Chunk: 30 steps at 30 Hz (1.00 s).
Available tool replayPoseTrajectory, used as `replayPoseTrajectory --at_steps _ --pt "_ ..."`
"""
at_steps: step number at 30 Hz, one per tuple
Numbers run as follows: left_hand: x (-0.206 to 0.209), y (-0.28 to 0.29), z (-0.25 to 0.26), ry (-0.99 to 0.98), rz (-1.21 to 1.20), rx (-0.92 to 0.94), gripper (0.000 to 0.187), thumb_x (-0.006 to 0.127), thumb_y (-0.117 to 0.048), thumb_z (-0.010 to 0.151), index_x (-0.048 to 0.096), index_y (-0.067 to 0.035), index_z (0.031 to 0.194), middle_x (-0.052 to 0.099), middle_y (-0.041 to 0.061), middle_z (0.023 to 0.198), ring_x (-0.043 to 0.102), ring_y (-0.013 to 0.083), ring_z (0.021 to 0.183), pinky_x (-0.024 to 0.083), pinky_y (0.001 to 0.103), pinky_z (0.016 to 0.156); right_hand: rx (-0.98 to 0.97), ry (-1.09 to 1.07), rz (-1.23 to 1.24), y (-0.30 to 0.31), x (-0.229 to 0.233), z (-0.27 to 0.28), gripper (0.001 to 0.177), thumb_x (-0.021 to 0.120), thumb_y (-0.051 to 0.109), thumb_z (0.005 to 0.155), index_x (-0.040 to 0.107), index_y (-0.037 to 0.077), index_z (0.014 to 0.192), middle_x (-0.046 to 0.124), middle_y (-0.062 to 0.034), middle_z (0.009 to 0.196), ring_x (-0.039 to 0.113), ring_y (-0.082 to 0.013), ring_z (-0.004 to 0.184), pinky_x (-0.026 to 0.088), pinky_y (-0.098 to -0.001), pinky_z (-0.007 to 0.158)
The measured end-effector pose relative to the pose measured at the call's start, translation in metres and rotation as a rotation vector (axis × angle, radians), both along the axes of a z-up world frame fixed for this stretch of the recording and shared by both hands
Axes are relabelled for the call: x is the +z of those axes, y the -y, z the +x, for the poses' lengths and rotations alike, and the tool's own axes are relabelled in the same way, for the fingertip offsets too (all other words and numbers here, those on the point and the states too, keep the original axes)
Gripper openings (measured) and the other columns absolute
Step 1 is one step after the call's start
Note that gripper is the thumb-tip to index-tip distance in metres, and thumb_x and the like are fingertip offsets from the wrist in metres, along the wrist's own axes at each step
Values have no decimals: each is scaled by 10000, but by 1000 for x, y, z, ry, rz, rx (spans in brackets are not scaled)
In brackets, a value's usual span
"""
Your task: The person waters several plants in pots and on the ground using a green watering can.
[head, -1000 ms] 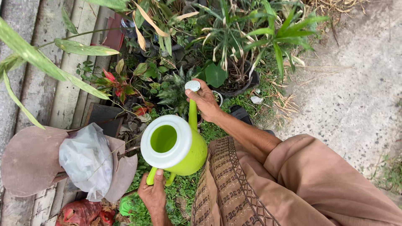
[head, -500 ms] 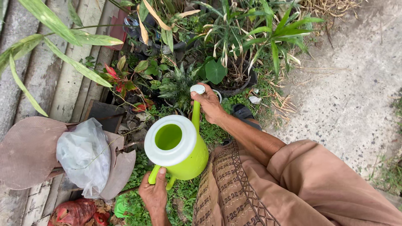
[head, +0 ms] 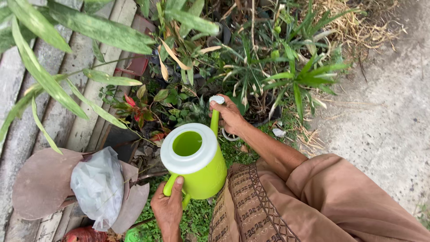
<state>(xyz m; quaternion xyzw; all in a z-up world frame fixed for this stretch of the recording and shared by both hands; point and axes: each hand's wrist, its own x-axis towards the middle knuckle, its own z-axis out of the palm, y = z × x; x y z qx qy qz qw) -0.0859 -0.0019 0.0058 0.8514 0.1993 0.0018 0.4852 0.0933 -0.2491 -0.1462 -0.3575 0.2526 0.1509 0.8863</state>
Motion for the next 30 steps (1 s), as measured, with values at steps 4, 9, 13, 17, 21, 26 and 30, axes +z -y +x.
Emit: replayPoseTrajectory --at_steps 4,9,13,17,21,26,30 --pt "17 37 42 -74 39 -10 300 781 -292 881 761 7 881 649 48 612 540 86 519 430 276 439 -17 -35 35 24 -3 43 455 739 270 899 527 235 1300 651 -43 977 642 -249 894 542 -519 775" --pt "37 76 87 -44 -32 -28 289 783 -298 858 770 -12 902 689 11 643 564 60 524 457 256 431 -17 -73 54 44 -13 86 419 745 291 895 557 216 1263 661 -41 1005 658 -270 941 525 -561 835" --pt "41 88 105 -61 -11 -32 307 790 -298 869 764 8 866 664 20 631 543 63 508 435 259 419 -7 -75 69 56 -18 101 455 758 301 892 556 196 1286 657 -50 1027 660 -274 950 519 -571 841" --pt "31 85 112 -56 -80 -16 288 777 -291 879 743 -6 858 640 11 631 530 62 512 426 256 428 -53 -85 63 59 -14 107 597 760 307 871 485 294 1401 656 -31 1073 652 -238 985 510 -527 864" --pt "12 67 105 -29 -54 -30 285 774 -277 902 712 -9 829 591 -3 622 489 56 531 395 244 450 -77 -24 24 56 -9 108 654 771 302 871 456 276 1443 644 -44 1085 638 -238 970 508 -498 810" --pt "-13 42 92 -26 -55 -4 252 768 -252 902 690 -21 838 582 10 598 488 68 512 381 253 433 -92 10 14 45 -9 93 675 793 271 860 458 250 1445 650 -52 1120 630 -225 960 544 -456 806" --pt "-27 26 79 -10 -105 -6 221 762 -237 899 705 -28 856 590 23 595 500 75 505 390 257 424 -128 54 -9 32 -17 82 691 799 254 864 450 223 1459 640 -60 1135 619 -205 968 550 -409 818"
